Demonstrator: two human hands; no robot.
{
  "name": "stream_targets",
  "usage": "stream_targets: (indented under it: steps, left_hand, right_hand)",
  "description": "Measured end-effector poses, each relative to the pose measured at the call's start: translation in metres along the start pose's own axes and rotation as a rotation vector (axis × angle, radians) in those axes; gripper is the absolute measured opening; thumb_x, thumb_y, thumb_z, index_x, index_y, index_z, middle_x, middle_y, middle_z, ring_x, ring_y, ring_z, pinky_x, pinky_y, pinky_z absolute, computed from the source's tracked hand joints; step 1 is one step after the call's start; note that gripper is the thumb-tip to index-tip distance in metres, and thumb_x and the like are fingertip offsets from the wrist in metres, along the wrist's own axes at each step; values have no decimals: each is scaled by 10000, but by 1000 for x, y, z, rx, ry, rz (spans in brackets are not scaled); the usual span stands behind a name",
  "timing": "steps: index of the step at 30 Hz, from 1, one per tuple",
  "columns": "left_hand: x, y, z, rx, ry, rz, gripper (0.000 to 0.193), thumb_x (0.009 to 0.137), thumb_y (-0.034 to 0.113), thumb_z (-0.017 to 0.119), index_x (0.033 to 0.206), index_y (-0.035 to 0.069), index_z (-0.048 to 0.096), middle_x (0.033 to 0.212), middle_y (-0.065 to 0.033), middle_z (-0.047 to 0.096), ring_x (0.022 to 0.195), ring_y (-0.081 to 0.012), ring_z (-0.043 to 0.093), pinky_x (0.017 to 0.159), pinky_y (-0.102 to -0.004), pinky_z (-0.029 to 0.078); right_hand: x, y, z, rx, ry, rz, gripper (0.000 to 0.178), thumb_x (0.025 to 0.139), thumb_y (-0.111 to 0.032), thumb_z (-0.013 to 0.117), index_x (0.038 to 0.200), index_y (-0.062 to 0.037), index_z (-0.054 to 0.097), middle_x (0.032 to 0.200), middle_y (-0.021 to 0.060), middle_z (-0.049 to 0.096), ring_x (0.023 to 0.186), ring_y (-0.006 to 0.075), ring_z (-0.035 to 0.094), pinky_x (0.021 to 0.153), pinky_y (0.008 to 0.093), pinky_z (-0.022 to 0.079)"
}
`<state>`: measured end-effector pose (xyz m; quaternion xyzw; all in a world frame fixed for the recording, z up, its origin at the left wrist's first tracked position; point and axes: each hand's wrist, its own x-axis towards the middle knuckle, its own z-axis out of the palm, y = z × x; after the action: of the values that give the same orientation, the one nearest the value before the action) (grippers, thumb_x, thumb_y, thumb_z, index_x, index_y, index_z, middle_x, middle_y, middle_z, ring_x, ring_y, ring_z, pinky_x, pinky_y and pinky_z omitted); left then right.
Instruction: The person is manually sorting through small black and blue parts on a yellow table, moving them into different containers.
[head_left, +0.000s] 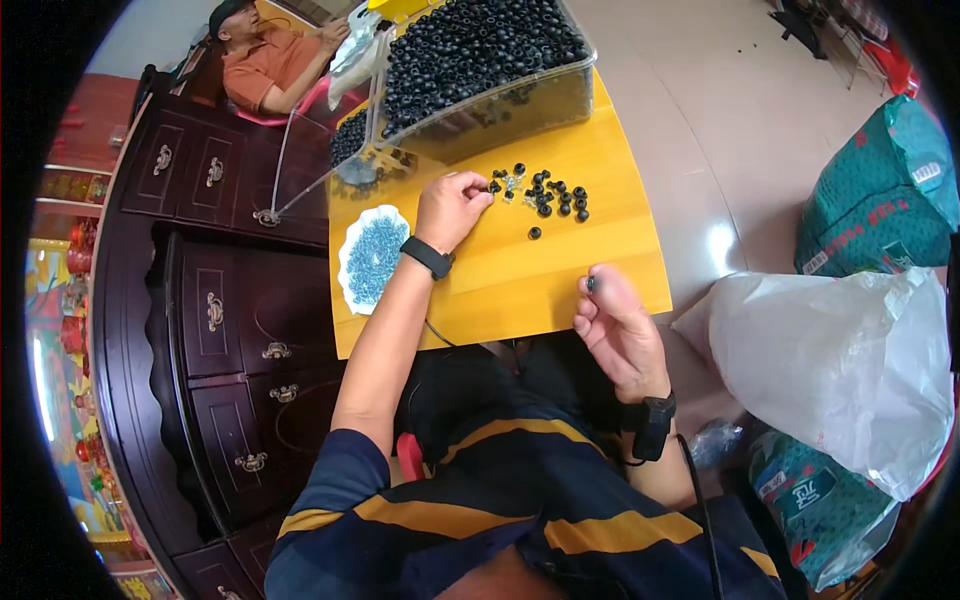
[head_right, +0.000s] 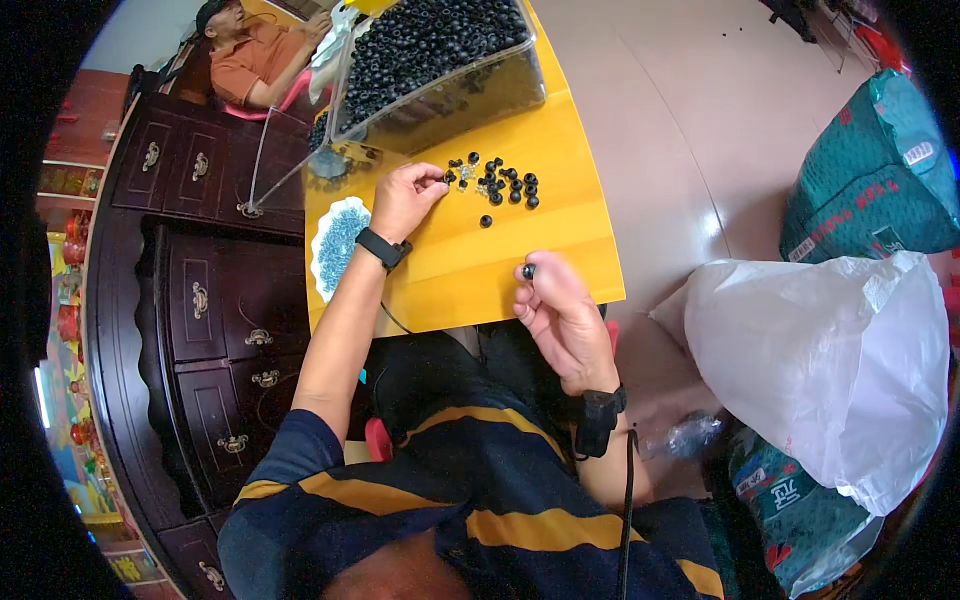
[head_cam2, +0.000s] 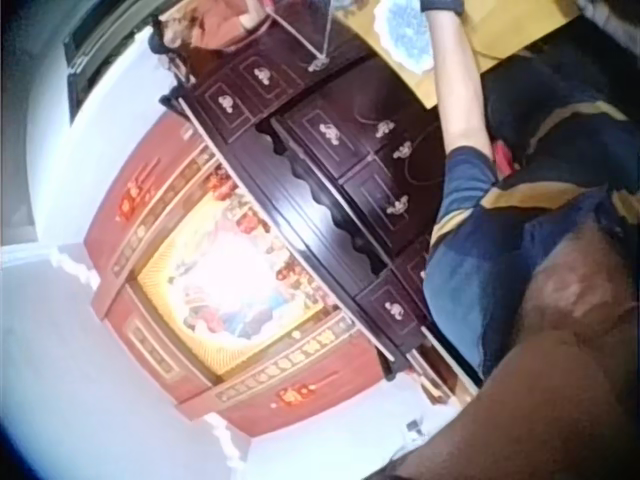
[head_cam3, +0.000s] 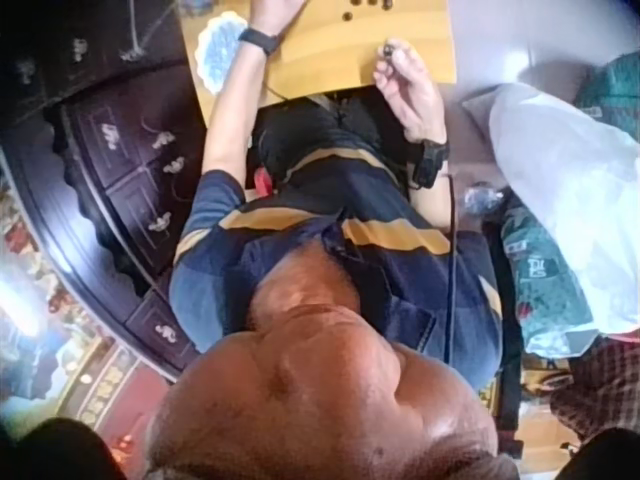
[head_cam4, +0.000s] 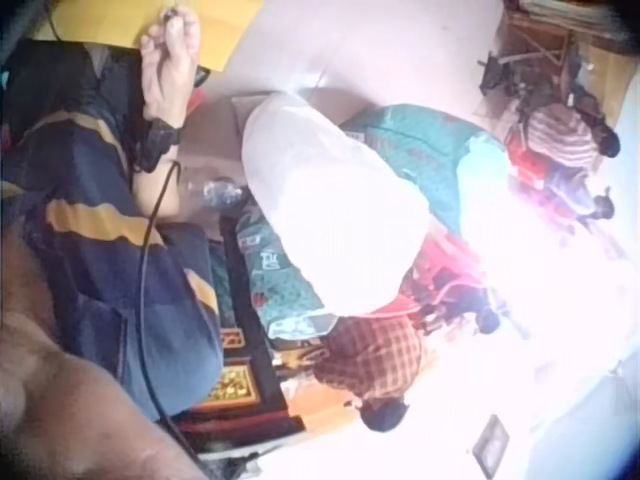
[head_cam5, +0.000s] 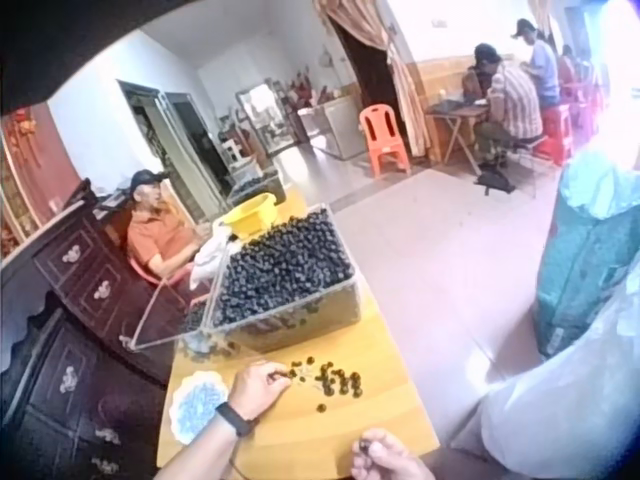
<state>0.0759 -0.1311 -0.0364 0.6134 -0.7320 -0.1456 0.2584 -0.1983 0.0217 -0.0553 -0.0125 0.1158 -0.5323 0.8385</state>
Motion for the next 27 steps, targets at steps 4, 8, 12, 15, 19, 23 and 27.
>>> stream_targets:
  steps: [4,8,12,15,19,23,27]
  left_hand:
    - [-1,7,1,57,14,15,120,788,120,763,878,45,734,777,-126,707,716,-269,698,678,-359,555]
    - [-12,12,-9,229,16,102,99,849,117,705,890,27,719,839,-151,709,757,-325,689,699,-385,550]
    - [-32,23,-20,237,25,136,109,894,98,657,925,11,717,881,-170,707,796,-347,681,732,-387,541]
    - [-57,57,-28,-170,-3,-14,141,947,102,636,1005,1,716,856,-107,712,781,-220,683,724,-319,535]
    - [-94,121,-31,-577,-77,-45,139,953,23,625,1054,-17,713,985,-90,684,889,-143,648,769,-269,513]
    - [-105,144,-17,-540,-79,114,145,951,26,634,1059,-29,713,1050,-111,651,978,-174,624,854,-262,485]
    - [-106,151,-10,-560,-96,128,147,953,32,635,1062,-29,713,1056,-110,653,974,-181,629,851,-267,491]
  right_hand:
    - [-1,0,-2,23,-5,-4,222,999,-132,632,1214,-78,615,1081,48,679,877,111,667,804,268,570]
    - [0,1,-2,20,9,9,218,1000,-137,631,1209,-81,604,1068,39,671,872,116,661,792,272,573]
    - [1,2,-2,15,9,19,223,998,-144,634,1208,-84,589,1056,34,666,872,118,658,784,273,576]
    - [2,2,-4,12,19,20,226,997,-139,635,1210,-81,586,1060,40,665,878,119,659,791,271,579]
    - [0,4,-5,0,18,38,223,996,-130,633,1208,-78,585,1064,43,665,885,122,659,796,268,581]
    - [0,6,-1,-10,-9,42,217,1000,-127,628,1208,-76,586,1066,46,670,895,121,661,810,264,584]
    - [2,5,-3,1,-38,37,204,997,-116,638,1195,-74,613,1083,65,686,880,115,667,828,266,570]
